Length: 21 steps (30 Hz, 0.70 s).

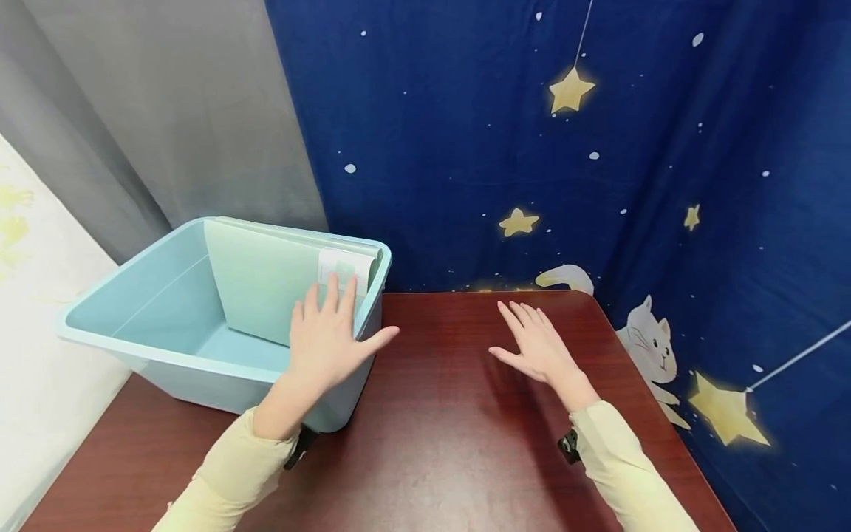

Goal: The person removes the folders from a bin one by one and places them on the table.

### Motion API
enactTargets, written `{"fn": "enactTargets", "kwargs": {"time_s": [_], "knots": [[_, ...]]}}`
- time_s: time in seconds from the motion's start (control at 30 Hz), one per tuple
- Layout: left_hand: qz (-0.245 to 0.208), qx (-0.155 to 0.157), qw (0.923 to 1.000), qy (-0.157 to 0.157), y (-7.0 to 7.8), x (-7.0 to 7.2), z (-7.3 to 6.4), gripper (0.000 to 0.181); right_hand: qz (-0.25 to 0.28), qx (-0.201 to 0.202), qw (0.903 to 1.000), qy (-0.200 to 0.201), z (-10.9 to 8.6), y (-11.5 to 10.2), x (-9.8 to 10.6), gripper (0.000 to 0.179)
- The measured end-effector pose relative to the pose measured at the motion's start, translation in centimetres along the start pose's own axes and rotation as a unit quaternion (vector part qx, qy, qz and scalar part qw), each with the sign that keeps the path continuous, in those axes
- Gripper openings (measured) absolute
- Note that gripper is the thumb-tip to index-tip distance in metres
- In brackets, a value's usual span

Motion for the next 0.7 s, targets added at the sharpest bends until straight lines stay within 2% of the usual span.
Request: {"fn": "enactTargets", "kwargs": {"time_s": [0.2,0.37,0.57,0.7], "knots": [[0.025,-0.033,0.9985,0.035,-2.4,0.8,-0.7,0.094,0.007,-0.001,1.0,-0.006,0.1,-0.2,0.0,0.08],[0.035,-0.065,0.996,0.05,-4.7,1.3,-1.3,0.089,0.014,0.003,0.9999,0.0,0.3,-0.3,-0.1,0.078],[0.011,-0.117,0.9905,0.071,-8.5,2.0,-2.2,0.08,0.018,0.008,0.9998,0.002,0.4,-0.4,-0.3,0.078],[-0.011,-0.137,0.9876,0.076,-11.0,2.2,-2.9,0.075,0.012,0.012,0.9998,0.008,0.3,-0.3,-0.3,0.078]]}}
Point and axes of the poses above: each hand's wrist, its own z-axis towards the middle knuckle, its own x-axis out of the back of the hand, y = z × x, the point moved 3 cm from there along z, towards the middle knuckle, and after that the axes turned 11 degrees about -x, right-handed, at the moved point
